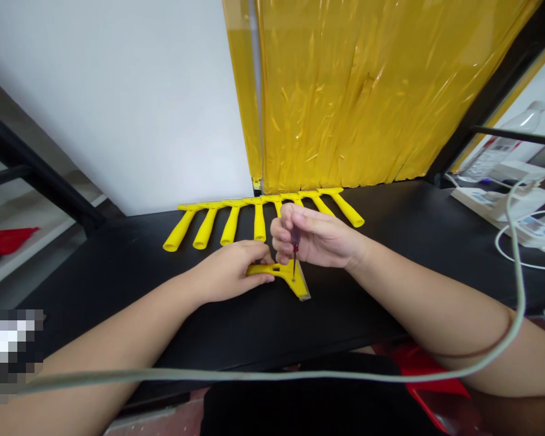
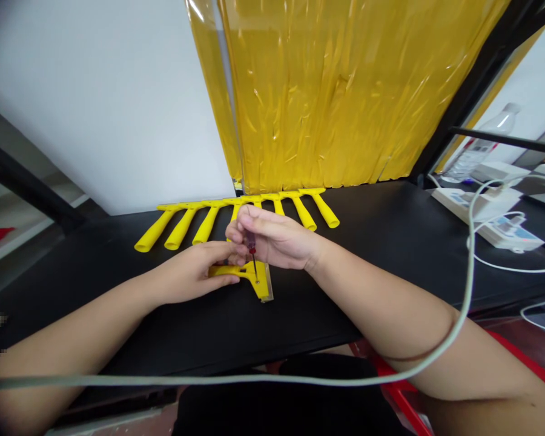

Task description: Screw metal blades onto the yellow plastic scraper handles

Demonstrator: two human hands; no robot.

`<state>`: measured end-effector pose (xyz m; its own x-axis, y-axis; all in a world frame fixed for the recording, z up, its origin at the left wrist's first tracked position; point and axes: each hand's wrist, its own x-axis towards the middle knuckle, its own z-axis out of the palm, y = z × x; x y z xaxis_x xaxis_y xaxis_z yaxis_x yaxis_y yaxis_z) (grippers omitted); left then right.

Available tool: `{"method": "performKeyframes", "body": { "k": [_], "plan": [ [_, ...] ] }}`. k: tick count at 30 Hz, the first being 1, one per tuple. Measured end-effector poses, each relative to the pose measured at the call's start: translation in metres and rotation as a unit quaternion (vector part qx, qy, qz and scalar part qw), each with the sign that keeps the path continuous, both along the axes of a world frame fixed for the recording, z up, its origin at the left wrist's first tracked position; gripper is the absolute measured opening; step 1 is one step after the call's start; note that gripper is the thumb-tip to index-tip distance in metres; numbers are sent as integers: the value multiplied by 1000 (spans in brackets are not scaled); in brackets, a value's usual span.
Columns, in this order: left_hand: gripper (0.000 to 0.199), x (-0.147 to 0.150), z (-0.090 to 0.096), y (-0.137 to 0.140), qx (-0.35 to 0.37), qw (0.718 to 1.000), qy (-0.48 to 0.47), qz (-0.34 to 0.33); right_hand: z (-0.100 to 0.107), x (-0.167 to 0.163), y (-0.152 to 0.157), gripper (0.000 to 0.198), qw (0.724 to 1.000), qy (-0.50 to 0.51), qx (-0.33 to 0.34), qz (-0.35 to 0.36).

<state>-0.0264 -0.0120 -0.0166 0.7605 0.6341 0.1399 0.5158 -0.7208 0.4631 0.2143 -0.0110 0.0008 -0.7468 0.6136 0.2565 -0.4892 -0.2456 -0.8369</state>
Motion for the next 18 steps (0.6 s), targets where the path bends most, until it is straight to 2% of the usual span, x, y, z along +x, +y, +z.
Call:
{"method": "performKeyframes", "body": {
  "k": [4,8,11,15,18],
  "plan": [
    [26,0,0,0,7,1000,19,-3,-2,-2,2,42,999,-29,34,11],
    [24,0,2,0,5,1000,28,-2,0,0,4,53,999,-48,-10,21],
    [20,1,3,0,4,1000,25,-6,4,4,7,61,999,-15,-46,-17],
    [18,2,3,-1,0,1000,22,-8,8,8,11,59,993,18,-70,-92],
    [18,2,3,0,-3,1000,24,-7,8,8,11,57,992,15,-74,-105]
  ]
}}
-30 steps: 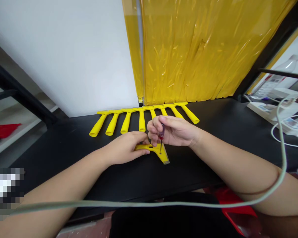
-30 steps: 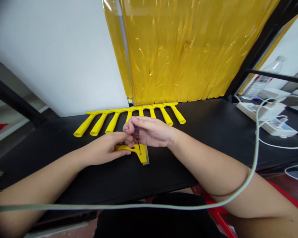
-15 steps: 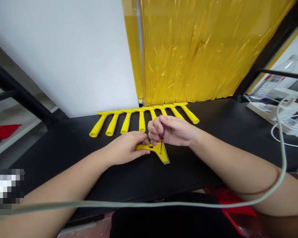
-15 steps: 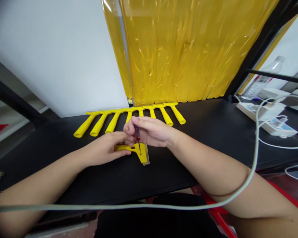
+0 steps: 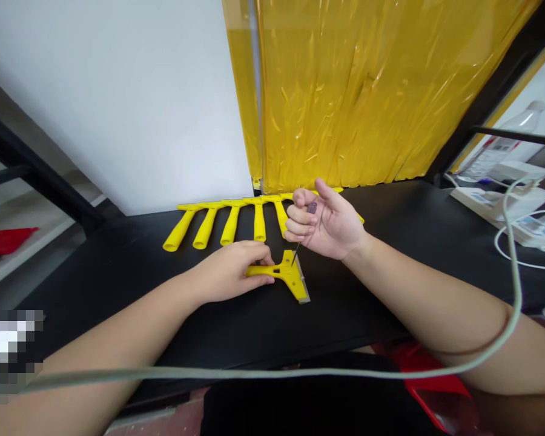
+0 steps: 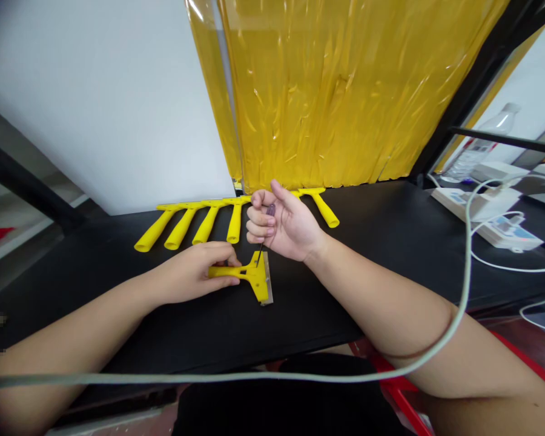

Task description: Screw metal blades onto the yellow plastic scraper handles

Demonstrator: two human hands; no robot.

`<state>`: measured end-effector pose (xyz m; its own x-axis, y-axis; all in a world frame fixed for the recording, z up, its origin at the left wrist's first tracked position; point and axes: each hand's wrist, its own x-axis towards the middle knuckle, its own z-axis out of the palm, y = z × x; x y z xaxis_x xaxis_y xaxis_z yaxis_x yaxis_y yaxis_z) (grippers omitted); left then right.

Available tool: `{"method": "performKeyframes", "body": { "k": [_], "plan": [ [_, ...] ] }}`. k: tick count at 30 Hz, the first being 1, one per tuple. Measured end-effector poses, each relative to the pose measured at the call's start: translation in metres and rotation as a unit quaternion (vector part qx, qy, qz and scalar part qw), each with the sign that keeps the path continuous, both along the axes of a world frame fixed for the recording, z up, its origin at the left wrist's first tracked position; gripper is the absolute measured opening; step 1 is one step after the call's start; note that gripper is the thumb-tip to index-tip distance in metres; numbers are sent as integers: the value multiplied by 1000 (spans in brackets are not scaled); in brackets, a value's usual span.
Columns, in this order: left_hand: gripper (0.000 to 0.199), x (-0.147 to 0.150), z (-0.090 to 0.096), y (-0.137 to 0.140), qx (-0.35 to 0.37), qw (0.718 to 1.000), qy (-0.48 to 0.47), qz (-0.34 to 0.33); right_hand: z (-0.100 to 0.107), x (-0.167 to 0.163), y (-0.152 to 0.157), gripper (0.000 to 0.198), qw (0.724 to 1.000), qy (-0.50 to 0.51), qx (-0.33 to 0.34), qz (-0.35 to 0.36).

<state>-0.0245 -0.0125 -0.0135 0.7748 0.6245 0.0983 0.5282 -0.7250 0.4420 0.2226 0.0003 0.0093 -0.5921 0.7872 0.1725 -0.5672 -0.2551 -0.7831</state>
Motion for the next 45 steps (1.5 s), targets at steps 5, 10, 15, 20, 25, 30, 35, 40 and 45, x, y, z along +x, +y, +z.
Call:
{"method": "performKeyframes", "body": {
  "k": [5,10,15,20,25,30,35,40,45],
  "plan": [
    [18,0,0,0,-3,1000,2,2,-2,-1,0,53,1000,-16,19,-11],
    [18,0,0,0,-5,1000,1,2,-7,-2,3,48,999,-7,42,-23],
    [19,0,0,0,-4,1000,4,4,-9,-5,2,41,999,-14,45,-15],
    [19,-1,-1,-1,-6,1000,4,4,-9,-8,-1,27,999,0,32,-20],
    [19,-1,-2,0,-2,1000,6,2,-10,-8,0,26,999,18,39,-9],
    [19,0,-3,0,1,1000,1,-1,-10,-9,-1,26,999,11,43,-2],
    [19,-1,-4,0,5,1000,-1,0,-11,-13,-4,29,997,-17,60,-40],
    [19,-1,-4,0,10,1000,-1,-1,-15,-15,-1,29,993,-29,101,-54],
    [18,-1,-5,0,10,1000,2,-2,-15,-14,1,42,994,-57,91,-14]
  ]
}}
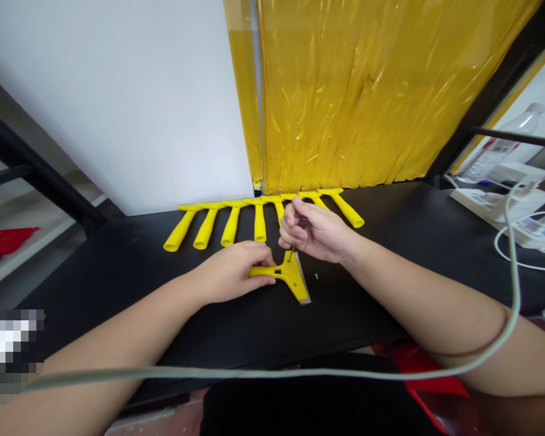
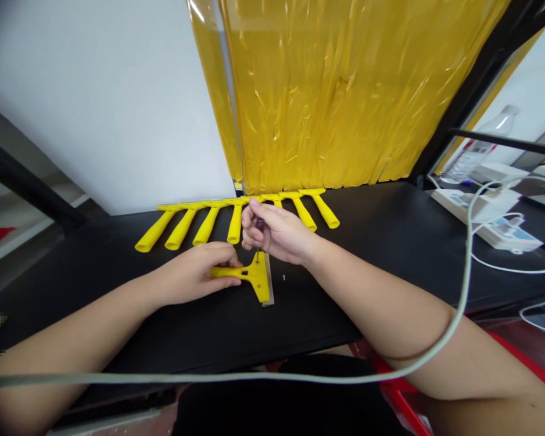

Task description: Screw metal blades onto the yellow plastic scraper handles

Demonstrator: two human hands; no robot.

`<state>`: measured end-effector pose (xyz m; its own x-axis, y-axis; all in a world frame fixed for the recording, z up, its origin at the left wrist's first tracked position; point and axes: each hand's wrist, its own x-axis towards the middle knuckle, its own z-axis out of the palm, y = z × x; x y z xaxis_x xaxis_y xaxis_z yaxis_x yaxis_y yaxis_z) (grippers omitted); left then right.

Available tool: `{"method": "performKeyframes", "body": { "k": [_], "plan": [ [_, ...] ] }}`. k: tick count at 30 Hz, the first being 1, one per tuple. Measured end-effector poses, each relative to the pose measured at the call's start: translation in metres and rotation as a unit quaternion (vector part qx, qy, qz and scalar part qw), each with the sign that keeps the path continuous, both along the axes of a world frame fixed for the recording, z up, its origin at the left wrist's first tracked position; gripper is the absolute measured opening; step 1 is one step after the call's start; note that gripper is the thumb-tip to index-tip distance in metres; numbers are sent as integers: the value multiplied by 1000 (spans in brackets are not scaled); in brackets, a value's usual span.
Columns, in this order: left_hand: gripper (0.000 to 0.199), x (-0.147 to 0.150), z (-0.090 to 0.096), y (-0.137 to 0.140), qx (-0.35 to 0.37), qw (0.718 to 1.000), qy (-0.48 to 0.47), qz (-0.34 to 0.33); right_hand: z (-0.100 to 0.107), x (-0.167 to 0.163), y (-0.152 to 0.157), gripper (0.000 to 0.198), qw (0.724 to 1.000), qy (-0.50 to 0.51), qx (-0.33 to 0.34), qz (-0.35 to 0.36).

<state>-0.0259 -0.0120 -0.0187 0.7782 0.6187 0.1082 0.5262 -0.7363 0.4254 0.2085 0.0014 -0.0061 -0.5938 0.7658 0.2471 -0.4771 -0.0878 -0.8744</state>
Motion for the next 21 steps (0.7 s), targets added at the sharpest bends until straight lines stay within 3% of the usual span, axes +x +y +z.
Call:
{"method": "performKeyframes", "body": {
  "k": [6,12,16,21],
  "plan": [
    [19,0,1,-1,0,1000,-6,-4,0,1,-4,26,999,44,-14,19],
    [18,1,1,0,2,1000,-8,-4,-2,-1,-2,33,1000,27,5,3],
    [19,1,1,-1,-3,1000,-10,-6,0,0,-1,42,999,10,-13,29],
    [20,0,3,-1,-5,1000,-14,3,8,5,-3,40,999,23,-33,4]
  ]
}}
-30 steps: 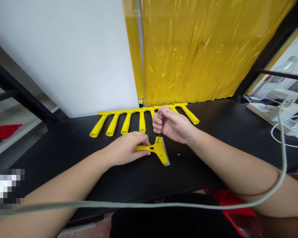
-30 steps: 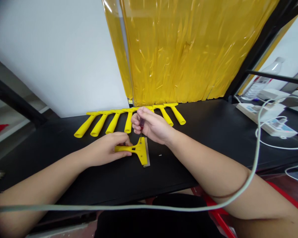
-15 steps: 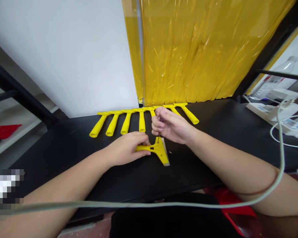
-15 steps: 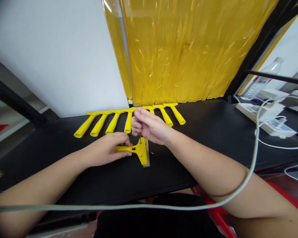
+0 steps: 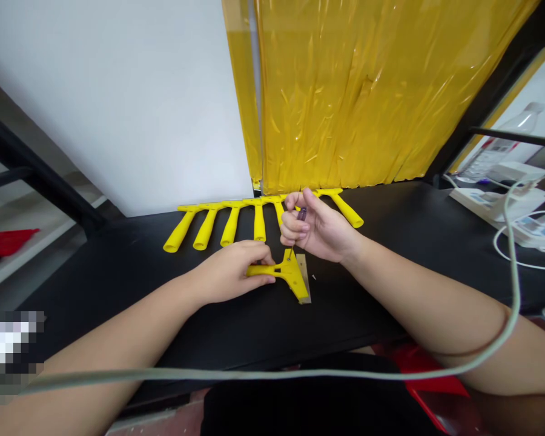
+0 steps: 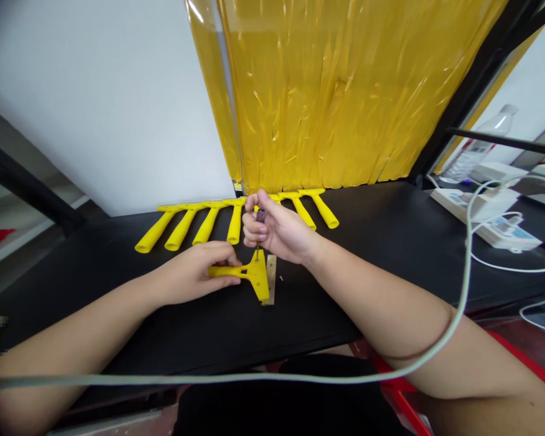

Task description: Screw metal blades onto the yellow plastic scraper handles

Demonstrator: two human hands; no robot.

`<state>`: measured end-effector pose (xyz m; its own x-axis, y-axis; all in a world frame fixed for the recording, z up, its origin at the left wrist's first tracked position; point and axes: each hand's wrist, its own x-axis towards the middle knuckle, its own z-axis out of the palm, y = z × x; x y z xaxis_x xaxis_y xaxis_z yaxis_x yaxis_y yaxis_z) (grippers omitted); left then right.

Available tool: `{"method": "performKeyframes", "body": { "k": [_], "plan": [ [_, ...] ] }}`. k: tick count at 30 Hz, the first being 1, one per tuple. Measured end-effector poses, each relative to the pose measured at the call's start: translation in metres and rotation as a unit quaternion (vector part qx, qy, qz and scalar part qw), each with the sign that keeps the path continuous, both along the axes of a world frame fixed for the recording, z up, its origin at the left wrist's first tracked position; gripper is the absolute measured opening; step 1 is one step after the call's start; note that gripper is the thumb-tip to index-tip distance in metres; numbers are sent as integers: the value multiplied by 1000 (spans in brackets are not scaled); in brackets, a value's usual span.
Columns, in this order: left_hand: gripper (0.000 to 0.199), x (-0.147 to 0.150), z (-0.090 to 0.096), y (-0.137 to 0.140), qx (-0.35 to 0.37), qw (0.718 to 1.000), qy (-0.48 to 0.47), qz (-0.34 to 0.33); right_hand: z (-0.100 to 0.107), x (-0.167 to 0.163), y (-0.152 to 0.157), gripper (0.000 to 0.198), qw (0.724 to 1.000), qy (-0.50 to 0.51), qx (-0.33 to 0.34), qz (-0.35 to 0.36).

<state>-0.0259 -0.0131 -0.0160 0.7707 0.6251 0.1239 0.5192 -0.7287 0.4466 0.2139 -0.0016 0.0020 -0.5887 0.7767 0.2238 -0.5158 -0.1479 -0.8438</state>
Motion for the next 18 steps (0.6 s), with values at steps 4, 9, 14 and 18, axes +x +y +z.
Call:
{"method": "performKeyframes", "body": {
  "k": [4,9,14,18],
  "plan": [
    [19,0,0,1,-3,1000,2,0,8,5,-1,41,999,4,-13,-44],
    [19,0,0,0,-7,1000,1,1,12,7,-1,41,999,16,-5,-46],
    [19,0,1,0,-7,1000,2,-1,7,2,-2,39,999,8,-16,-37],
    [18,0,0,0,-5,1000,5,-5,1,-2,-2,33,1000,0,-13,-16]
  ]
}}
